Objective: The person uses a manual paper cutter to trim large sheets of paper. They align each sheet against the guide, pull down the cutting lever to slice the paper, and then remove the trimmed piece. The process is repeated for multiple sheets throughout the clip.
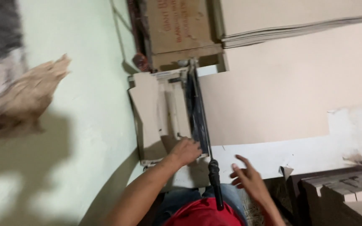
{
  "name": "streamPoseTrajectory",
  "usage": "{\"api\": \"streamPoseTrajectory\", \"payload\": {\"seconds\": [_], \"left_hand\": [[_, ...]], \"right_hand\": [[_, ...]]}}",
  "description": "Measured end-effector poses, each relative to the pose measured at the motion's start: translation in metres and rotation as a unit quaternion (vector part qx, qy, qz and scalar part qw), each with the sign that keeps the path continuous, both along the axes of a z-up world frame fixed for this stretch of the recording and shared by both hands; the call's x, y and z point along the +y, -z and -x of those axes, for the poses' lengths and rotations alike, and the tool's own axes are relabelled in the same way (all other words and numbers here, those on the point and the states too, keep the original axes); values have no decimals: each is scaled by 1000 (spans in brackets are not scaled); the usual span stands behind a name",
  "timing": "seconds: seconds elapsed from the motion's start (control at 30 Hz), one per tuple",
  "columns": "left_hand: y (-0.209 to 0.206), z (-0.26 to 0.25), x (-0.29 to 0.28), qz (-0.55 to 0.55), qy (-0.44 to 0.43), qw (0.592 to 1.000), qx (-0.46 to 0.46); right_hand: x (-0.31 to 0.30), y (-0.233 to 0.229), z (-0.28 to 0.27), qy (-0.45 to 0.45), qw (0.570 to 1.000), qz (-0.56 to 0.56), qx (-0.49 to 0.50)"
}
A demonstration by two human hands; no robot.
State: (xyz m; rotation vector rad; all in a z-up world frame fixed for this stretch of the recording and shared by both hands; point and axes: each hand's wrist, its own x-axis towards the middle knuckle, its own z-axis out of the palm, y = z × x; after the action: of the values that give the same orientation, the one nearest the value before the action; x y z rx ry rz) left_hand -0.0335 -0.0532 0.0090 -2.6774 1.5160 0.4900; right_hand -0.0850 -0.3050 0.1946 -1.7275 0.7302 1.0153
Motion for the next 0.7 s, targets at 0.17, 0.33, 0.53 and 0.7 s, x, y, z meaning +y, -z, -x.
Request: {"api": "streamPoseTrajectory", "payload": {"seconds": [0.17, 0.33, 0.53, 0.7], "left_hand": [[-29, -8, 51, -235, -121, 964, 16], [-101, -40, 93, -250, -224, 940, 56], [-52, -72, 97, 1, -754, 639, 152], [-41, -87, 94, 61, -754, 650, 77]], "right_hand": [[-30, 53, 6, 92, 996, 7, 7], [-64, 137, -1, 325, 945, -17, -19], [-149, 224, -31, 598, 787, -155, -8], [-227, 74, -51, 335, 931, 27, -141]]}}
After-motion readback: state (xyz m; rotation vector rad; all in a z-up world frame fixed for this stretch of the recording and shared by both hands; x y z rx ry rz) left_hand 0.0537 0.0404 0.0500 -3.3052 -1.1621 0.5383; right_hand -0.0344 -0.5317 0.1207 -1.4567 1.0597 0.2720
